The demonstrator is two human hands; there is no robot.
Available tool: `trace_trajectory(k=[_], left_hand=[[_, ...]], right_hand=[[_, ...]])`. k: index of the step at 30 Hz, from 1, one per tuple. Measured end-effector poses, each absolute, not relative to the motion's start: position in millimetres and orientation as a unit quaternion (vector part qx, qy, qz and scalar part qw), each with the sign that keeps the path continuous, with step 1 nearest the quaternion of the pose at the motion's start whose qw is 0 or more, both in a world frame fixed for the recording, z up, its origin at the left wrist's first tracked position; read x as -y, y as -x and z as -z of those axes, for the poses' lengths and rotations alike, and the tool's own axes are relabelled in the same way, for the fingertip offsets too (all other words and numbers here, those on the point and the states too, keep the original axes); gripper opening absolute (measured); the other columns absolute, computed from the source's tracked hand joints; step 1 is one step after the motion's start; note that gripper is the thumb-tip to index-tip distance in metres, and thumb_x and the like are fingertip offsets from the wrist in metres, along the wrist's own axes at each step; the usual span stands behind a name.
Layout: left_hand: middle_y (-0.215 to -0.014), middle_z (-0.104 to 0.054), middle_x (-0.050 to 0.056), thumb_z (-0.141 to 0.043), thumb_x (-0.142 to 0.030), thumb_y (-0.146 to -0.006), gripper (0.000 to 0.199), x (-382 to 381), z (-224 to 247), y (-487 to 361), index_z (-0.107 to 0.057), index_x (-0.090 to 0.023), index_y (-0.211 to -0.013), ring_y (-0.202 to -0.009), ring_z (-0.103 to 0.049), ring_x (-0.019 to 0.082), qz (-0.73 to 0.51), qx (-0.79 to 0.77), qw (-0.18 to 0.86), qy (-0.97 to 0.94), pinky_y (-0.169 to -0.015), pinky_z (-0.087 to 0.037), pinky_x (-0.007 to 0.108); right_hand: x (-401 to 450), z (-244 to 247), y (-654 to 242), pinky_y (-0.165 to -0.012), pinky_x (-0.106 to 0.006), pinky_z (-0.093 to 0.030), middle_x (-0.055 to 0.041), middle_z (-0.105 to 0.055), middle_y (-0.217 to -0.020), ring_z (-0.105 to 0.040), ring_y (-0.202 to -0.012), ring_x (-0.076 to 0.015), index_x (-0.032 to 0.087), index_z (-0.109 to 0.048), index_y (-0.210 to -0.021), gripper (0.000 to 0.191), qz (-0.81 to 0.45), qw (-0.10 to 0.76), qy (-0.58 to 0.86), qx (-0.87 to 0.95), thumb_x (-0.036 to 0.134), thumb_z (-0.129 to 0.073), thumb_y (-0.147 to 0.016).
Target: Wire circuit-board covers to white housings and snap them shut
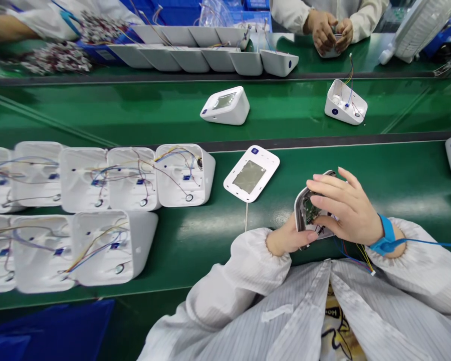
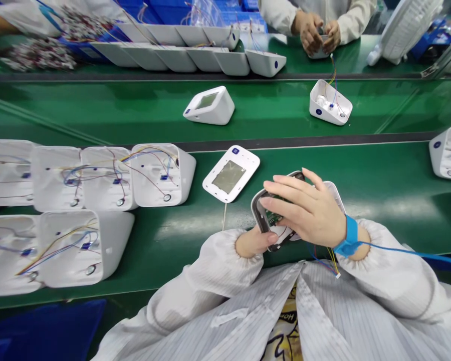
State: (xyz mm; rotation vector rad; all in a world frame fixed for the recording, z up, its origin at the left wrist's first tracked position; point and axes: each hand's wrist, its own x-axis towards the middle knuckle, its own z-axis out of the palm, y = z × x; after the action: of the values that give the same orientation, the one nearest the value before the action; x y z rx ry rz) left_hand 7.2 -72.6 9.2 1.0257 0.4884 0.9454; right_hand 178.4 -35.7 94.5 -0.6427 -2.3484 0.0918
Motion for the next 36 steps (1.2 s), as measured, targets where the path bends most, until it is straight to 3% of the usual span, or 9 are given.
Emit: trace_trajectory(k=[4, 7, 10, 13, 17, 21, 25, 30, 36], left_hand=[[-0.136, -0.057, 0.012, -0.07, -0.058, -0.077, 0.063, 63.9, -13.3, -4.3, -0.06, -0.019, -0.126, -0.134, -0.046, 0.036, -0.429, -0.202, 0.708, -0.522, -0.114, -0.034, 0.056], [-0.141, -0.053, 0.012, -0.07, -0.058, -0.077, 0.074, 58.0, -16.8, -3.6, -0.048, -0.024, -0.14, -0.133, -0.047, 0.034, -0.437, -0.179, 0.691, -0.548, -0.114, -0.033, 0.055], [-0.142, -0.05, 0.013, -0.07, -0.059, -0.077, 0.082, 53.0, -16.9, -5.1, -0.039, -0.027, -0.147, -0.127, -0.05, 0.032, -0.434, -0.165, 0.653, -0.598, -0.111, -0.037, 0.052], [-0.137, -0.051, 0.013, -0.059, -0.062, -0.085, 0.076, 51.9, -16.3, -6.3, -0.036, -0.029, -0.149, -0.116, -0.054, 0.028, -0.441, -0.179, 0.61, -0.634, -0.101, -0.045, 0.048], [-0.151, -0.038, 0.016, -0.061, -0.08, -0.069, 0.106, 62.8, -23.2, 0.9, -0.026, -0.026, -0.154, -0.132, -0.042, 0.039, -0.382, -0.181, 0.529, -0.736, -0.113, -0.033, 0.056], [-0.157, -0.027, 0.022, -0.074, -0.079, -0.053, 0.136, 80.9, -37.1, 14.4, -0.008, -0.023, -0.158, -0.14, -0.032, 0.046, -0.268, -0.191, 0.477, -0.815, -0.116, -0.024, 0.063], [-0.16, -0.023, 0.022, -0.077, -0.067, -0.061, 0.125, 90.6, -49.0, 23.0, -0.01, -0.024, -0.158, -0.143, -0.027, 0.048, -0.182, -0.225, 0.457, -0.841, -0.116, -0.018, 0.069], [-0.166, -0.008, 0.016, -0.077, -0.056, -0.067, 0.108, 89.9, -55.9, 40.3, -0.021, -0.029, -0.156, -0.149, -0.014, 0.049, -0.134, -0.252, 0.44, -0.852, -0.116, -0.011, 0.071], [-0.167, 0.0, 0.016, -0.071, -0.031, -0.072, 0.1, 90.9, -52.0, 60.5, -0.017, -0.029, -0.156, -0.148, -0.016, 0.048, -0.031, -0.329, 0.371, -0.868, -0.115, -0.019, 0.07]], right_hand=[[37.2, -97.1, -178.8, -0.114, -0.051, -0.034, -0.0075, -0.063, -0.132, -0.053, -0.132, -0.0225, 0.025, -0.049, -0.124, 0.033, -0.021, 0.35, 0.271, 0.896, 0.019, -0.06, -0.094], [49.0, -112.5, -198.0, -0.101, -0.046, -0.047, -0.0106, -0.067, -0.125, -0.058, -0.124, -0.026, 0.021, -0.056, -0.118, 0.023, -0.017, 0.315, 0.328, 0.891, 0.024, -0.058, -0.095], [65.8, -136.1, -227.3, -0.065, -0.032, -0.053, -0.0061, -0.073, -0.087, -0.071, -0.078, -0.0215, 0.02, -0.064, -0.098, 0.012, -0.062, 0.199, 0.458, 0.864, 0.025, -0.052, -0.097], [81.4, -150.7, -239.5, -0.047, -0.026, -0.043, 0.0014, -0.069, -0.068, -0.062, -0.05, -0.0145, 0.022, -0.065, -0.096, 0.013, -0.186, 0.093, 0.515, 0.832, 0.024, -0.052, -0.095], [90.7, -144.9, -224.3, -0.062, -0.021, -0.051, 0.0017, -0.073, -0.083, -0.069, -0.068, -0.0122, 0.022, -0.063, -0.104, 0.018, -0.368, 0.1, 0.459, 0.803, 0.015, -0.051, -0.093], [91.0, -133.3, -221.9, -0.074, -0.024, -0.054, -0.0009, -0.072, -0.089, -0.068, -0.079, -0.0127, 0.021, -0.066, -0.098, 0.02, -0.396, 0.113, 0.382, 0.827, 0.016, -0.046, -0.098], [94.4, -131.0, -242.3, -0.085, -0.032, -0.055, -0.0073, -0.069, -0.107, -0.066, -0.1, -0.0187, 0.021, -0.067, -0.105, 0.027, -0.313, 0.122, 0.366, 0.868, 0.013, -0.043, -0.097], [102.4, -131.8, -260.6, -0.059, -0.028, -0.05, -0.002, -0.068, -0.087, -0.064, -0.068, -0.016, 0.026, -0.062, -0.119, 0.038, -0.289, -0.001, 0.359, 0.888, 0.008, -0.041, -0.094], [105.0, -122.7, -254.4, -0.071, -0.029, -0.052, -0.0005, -0.069, -0.086, -0.066, -0.074, -0.0147, 0.022, -0.056, -0.105, 0.01, -0.351, 0.073, 0.346, 0.867, 0.02, -0.051, -0.097]])
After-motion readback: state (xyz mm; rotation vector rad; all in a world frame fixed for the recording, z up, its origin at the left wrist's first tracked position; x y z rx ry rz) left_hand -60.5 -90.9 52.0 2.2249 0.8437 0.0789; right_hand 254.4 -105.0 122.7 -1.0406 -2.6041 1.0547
